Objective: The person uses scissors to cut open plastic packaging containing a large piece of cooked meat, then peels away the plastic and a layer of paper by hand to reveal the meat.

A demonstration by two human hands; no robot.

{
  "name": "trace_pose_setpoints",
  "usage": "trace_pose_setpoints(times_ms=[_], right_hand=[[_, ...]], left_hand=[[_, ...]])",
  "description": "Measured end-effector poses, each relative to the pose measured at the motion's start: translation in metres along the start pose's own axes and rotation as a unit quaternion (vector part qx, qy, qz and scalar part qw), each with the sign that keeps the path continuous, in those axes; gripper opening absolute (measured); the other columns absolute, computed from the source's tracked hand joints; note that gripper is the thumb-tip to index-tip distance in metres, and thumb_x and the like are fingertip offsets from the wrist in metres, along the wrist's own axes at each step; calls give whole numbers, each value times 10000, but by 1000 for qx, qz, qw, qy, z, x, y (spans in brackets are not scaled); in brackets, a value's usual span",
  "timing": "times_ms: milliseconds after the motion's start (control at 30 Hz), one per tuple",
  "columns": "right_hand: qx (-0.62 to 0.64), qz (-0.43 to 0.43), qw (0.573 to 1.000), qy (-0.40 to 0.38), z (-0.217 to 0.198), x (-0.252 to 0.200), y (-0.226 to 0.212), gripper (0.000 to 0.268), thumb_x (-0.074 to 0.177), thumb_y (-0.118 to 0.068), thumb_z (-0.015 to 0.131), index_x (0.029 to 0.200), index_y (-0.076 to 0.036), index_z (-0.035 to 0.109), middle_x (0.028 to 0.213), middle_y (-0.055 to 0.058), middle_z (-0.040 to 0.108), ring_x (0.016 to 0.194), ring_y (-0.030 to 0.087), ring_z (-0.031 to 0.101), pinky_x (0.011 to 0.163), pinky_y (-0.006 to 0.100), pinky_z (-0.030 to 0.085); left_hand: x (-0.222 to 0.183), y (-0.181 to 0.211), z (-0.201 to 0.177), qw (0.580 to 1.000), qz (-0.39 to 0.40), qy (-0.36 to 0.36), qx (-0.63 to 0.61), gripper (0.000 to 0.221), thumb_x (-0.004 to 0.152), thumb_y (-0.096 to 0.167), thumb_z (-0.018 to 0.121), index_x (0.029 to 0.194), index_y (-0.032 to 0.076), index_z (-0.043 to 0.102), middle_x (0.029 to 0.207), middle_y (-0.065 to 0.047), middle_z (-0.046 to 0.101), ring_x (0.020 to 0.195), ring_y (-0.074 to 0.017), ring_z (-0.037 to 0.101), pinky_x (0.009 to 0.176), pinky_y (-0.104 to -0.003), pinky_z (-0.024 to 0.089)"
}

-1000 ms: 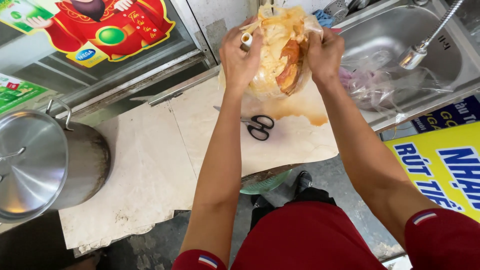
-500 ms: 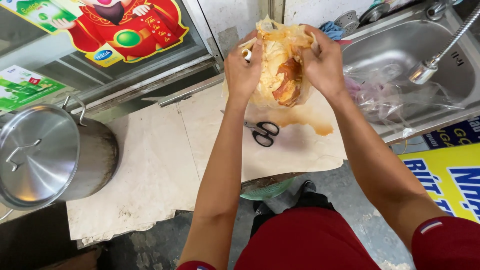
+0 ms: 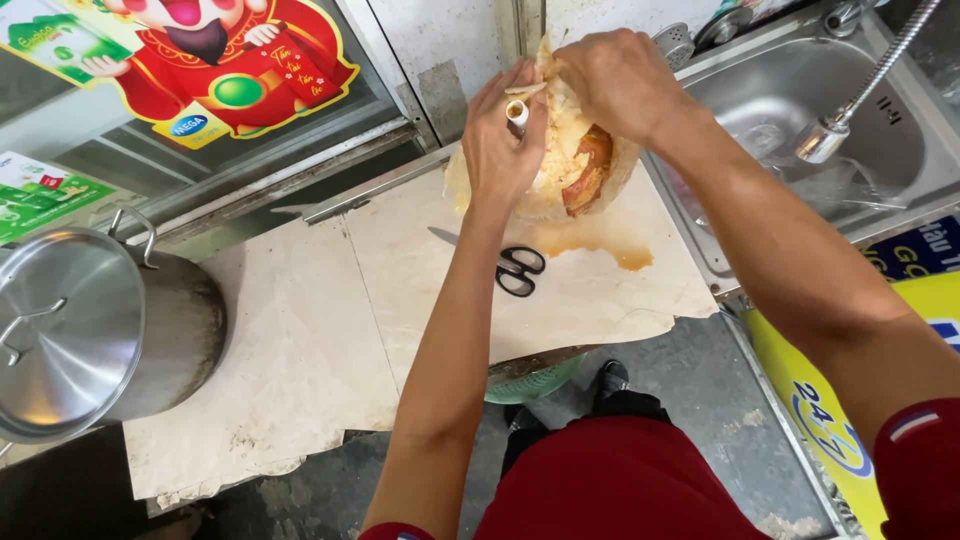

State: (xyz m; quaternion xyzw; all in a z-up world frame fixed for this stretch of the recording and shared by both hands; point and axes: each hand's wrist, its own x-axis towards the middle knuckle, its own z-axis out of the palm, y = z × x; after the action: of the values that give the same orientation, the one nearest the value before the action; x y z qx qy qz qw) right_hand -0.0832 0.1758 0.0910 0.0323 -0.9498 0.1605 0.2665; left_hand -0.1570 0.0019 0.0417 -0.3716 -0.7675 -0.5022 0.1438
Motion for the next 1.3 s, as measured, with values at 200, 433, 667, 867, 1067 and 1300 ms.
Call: trace_pose_setpoints(times_ms=[200,433,667,867,1067,1300], right_hand=[[-33,84,994,63,40,13,44,358,1088,-215,679,804,2,693,734,231,647,700,439,642,671,517,519],[226,354,902,-104,32,4,58,490,1059,-415,713,889,44,731,725,146,664,649,261,616,609,429,513],[553,411,708,-159,61,-26,122,407,1008,-217,668,1204,138,636,1112,163,732,935,196,745,821,349,628],[646,347,679,-27,13,-53,42,356,1023,-151,629,1301,65,571,1238,155,685,1120,201,704,1014,342,578],[494,309,806,105,11,-86,8,453,970,-158,711,1341,38,540,1230,113,669,1125,160,642,1008,313,514],[569,335,749,62,8,-96,6,371,976,-136,678,1304,25,615,1208,83,702,1101,144,654,986,307,517]], left_hand=[[-17,17,-10,998,19,28,-46,289,938,162,703,1213,97,762,1508,-99,577,1331,-304,617,1127,-377,494],[-17,9,-15,994,82,-35,-69,159,909,123,746,1056,79,789,1308,-36,736,1378,-311,598,1233,-508,367],[12,3,-19,983,92,-102,-125,162,934,157,755,1079,92,786,1262,-84,760,1291,-304,661,1222,-488,417],[21,15,-13,977,-148,-79,-129,318,912,262,723,1204,139,743,1016,-35,774,682,-225,687,699,-388,492],[26,16,10,979,-126,-144,73,334,994,386,678,1234,168,761,769,-98,747,772,-243,746,1263,-526,328],[-24,59,18,995,41,85,44,766,974,440,721,1568,111,368,1681,-162,264,1593,-377,227,1256,-670,187]])
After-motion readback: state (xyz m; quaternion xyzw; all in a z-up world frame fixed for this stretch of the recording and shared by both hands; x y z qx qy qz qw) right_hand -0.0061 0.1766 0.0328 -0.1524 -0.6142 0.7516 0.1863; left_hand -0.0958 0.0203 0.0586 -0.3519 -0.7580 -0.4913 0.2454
